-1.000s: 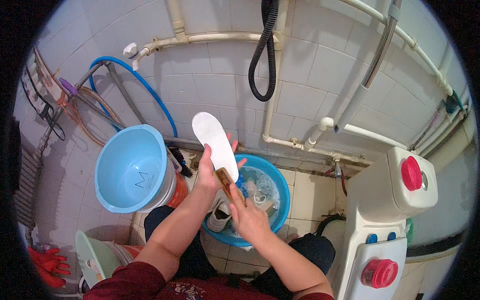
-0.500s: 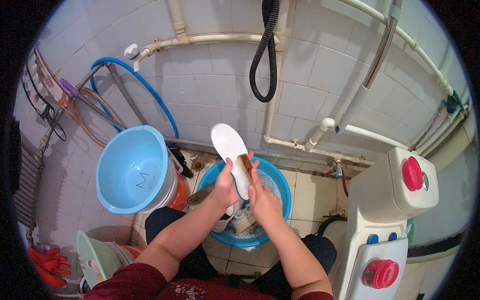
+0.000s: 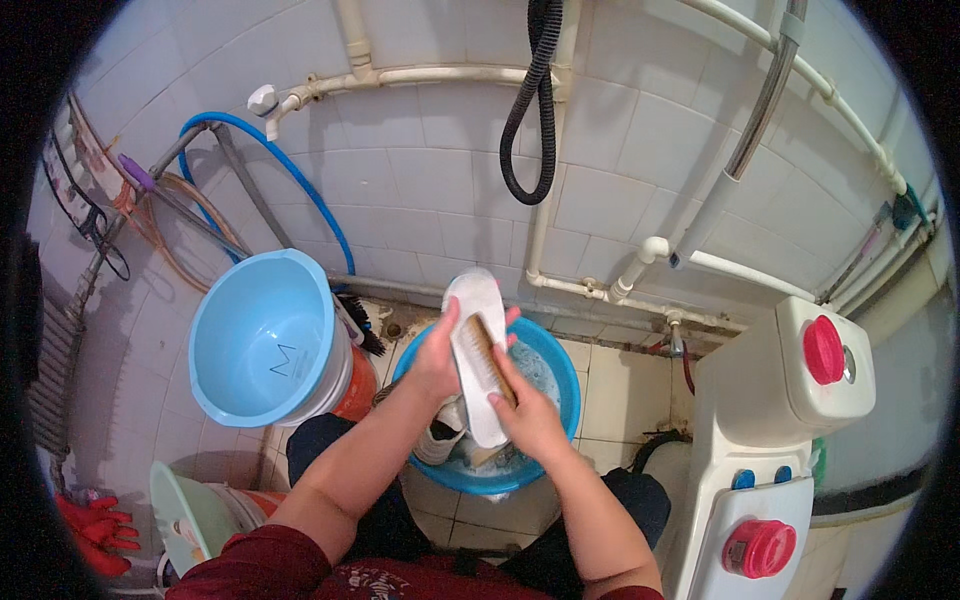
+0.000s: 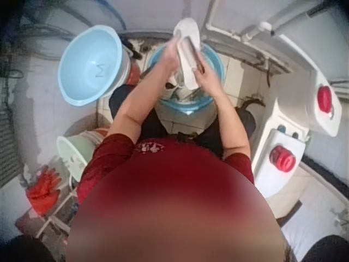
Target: The person scrubs a white sneaker and its insole with a brush in a blue basin of water. They remove the shoelaces, scrub the shoe exterior and interior, and then scrub the insole separately before placing it back in the basin.
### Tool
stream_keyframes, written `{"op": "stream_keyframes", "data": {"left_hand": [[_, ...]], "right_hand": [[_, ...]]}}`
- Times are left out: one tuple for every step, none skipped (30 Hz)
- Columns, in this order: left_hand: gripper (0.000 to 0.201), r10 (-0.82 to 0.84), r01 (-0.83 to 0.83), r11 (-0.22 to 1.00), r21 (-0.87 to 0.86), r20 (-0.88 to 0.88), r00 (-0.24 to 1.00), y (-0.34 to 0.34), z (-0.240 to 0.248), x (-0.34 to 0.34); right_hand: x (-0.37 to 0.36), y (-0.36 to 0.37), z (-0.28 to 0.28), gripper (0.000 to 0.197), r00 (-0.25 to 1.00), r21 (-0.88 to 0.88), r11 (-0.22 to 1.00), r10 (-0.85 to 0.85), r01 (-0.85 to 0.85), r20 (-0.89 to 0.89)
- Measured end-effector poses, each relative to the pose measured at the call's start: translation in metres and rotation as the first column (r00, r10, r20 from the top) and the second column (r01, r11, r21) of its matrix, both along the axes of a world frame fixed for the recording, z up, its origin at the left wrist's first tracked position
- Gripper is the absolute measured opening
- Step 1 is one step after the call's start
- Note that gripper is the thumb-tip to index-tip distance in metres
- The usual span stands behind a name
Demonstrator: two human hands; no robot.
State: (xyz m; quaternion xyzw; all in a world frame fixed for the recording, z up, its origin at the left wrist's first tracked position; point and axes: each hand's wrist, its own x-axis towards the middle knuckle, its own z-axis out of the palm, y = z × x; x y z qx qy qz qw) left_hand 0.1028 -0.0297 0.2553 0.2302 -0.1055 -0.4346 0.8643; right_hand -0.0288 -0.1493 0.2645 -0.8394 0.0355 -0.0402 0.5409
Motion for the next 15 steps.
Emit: {"op": "stream_keyframes", "data": {"left_hand": [[0.059, 0.119, -0.120, 0.993, 0.003, 0.026, 0.993, -0.001, 0.016, 0.000], [0.060, 0.236, -0.237, 0.972, 0.002, 0.051, 0.970, -0.002, 0.031, -0.004], [0.062, 0.221, -0.221, 0.975, -0.008, 0.073, 0.972, -0.002, 0.027, -0.003], [0.062, 0.205, -0.206, 0.979, 0.003, 0.068, 0.976, -0.003, 0.026, -0.007], [0.062, 0.189, -0.190, 0.982, 0.014, 0.061, 0.980, -0.006, 0.024, -0.015], [0.062, 0.164, -0.165, 0.986, 0.022, 0.050, 0.985, -0.012, 0.020, -0.024], [0.061, 0.140, -0.139, 0.990, -0.008, 0.033, 0.990, -0.015, 0.014, -0.032], [0.061, 0.145, -0.145, 0.989, -0.014, 0.003, 0.989, -0.019, 0.011, -0.042], [0.060, 0.118, -0.118, 0.991, 0.059, 0.008, 0.993, -0.022, 0.006, -0.052], [0.059, 0.091, -0.092, 0.987, 0.132, 0.012, 0.996, -0.024, 0.003, -0.059], [0.059, 0.089, -0.087, 0.981, 0.172, -0.006, 0.996, -0.024, 0.002, -0.063], [0.060, 0.090, -0.090, 0.987, 0.134, 0.006, 0.996, -0.024, -0.002, -0.060], [0.062, 0.098, -0.100, 0.990, 0.095, 0.025, 0.995, -0.022, -0.006, -0.048], [0.063, 0.107, -0.109, 0.992, 0.056, 0.044, 0.993, -0.018, -0.006, -0.037], [0.068, 0.133, -0.135, 0.987, 0.086, 0.030, 0.991, -0.013, -0.002, -0.023]], "right_hand": [[-0.005, 0.005, -0.001, 0.063, 0.999, -0.094, 0.996, -0.001, 0.006, 0.050], [-0.009, 0.008, 0.000, 0.060, 0.995, -0.188, 0.982, 0.002, 0.017, 0.099], [-0.010, 0.010, 0.006, 0.058, 0.999, -0.306, 0.951, -0.032, 0.043, 0.041], [-0.009, 0.011, 0.016, 0.056, 0.997, -0.421, 0.905, -0.073, 0.061, -0.012], [-0.007, 0.011, 0.022, 0.054, 0.991, -0.531, 0.845, -0.120, 0.070, -0.059], [-0.004, 0.008, 0.021, 0.052, 0.987, -0.563, 0.817, -0.159, 0.124, -0.014], [0.000, 0.006, 0.018, 0.050, 0.981, -0.587, 0.791, -0.189, 0.173, 0.033], [0.006, 0.004, 0.016, 0.049, 0.973, -0.609, 0.762, -0.217, 0.221, 0.082], [0.014, 0.001, 0.016, 0.048, 0.952, -0.596, 0.743, -0.260, 0.306, 0.165], [0.019, -0.002, 0.019, 0.048, 0.939, -0.613, 0.719, -0.319, 0.328, 0.128], [0.020, -0.002, 0.020, 0.048, 0.938, -0.628, 0.707, -0.325, 0.325, 0.119], [0.018, -0.002, 0.020, 0.048, 0.934, -0.643, 0.693, -0.340, 0.326, 0.107], [0.016, 0.000, 0.018, 0.049, 0.957, -0.657, 0.703, -0.271, 0.272, 0.106], [0.011, 0.005, 0.014, 0.050, 0.974, -0.671, 0.708, -0.201, 0.218, 0.105], [0.004, 0.018, 0.017, 0.049, 0.978, -0.610, 0.765, -0.178, 0.206, 0.107]]}}
